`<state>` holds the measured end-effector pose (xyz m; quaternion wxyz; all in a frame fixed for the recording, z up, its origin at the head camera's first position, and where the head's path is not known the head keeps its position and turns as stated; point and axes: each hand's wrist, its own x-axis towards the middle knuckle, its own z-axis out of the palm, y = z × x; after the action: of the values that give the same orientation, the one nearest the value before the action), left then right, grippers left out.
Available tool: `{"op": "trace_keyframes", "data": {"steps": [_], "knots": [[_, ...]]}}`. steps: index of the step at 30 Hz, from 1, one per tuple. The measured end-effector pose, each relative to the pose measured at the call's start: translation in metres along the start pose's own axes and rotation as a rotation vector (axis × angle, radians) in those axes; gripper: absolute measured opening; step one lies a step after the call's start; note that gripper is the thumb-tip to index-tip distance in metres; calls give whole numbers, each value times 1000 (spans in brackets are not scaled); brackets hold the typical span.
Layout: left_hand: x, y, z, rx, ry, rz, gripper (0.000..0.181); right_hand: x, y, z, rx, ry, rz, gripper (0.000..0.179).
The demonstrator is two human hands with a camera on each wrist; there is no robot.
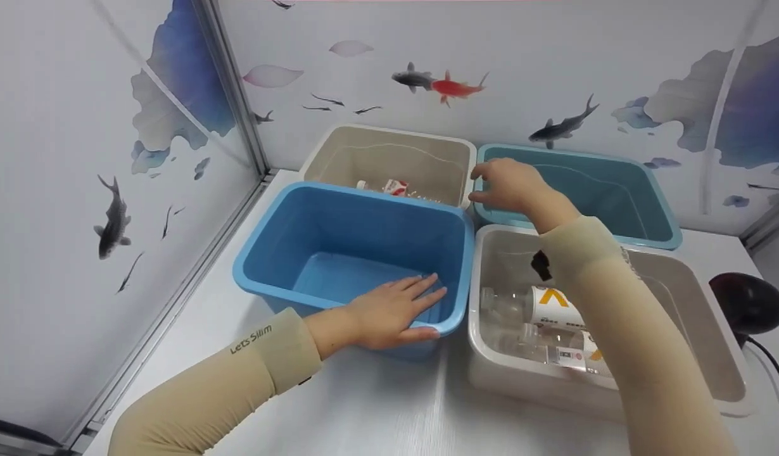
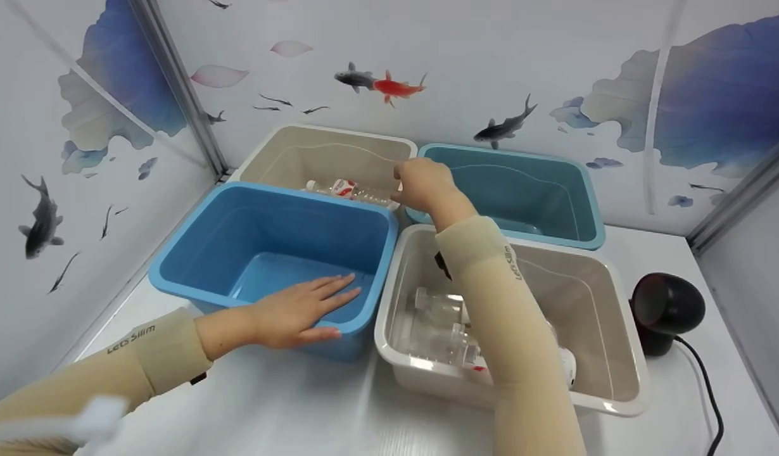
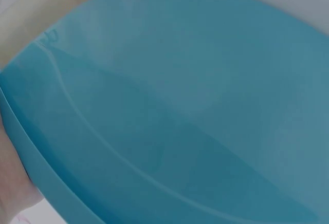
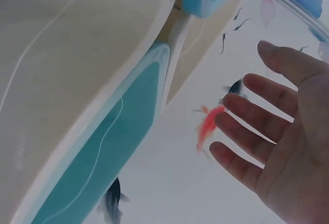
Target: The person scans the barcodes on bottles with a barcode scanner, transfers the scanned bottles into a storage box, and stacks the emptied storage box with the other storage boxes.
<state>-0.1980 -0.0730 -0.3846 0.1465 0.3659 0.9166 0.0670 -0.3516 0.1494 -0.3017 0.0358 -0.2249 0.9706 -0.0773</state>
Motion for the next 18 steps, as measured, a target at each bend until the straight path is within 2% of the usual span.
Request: {"op": "trace_keyframes", "data": {"steps": [18], "knots": [[-2,1,-2,-29,-4,-10,73,-57,40,-17,-58,15,-59,44]]}}
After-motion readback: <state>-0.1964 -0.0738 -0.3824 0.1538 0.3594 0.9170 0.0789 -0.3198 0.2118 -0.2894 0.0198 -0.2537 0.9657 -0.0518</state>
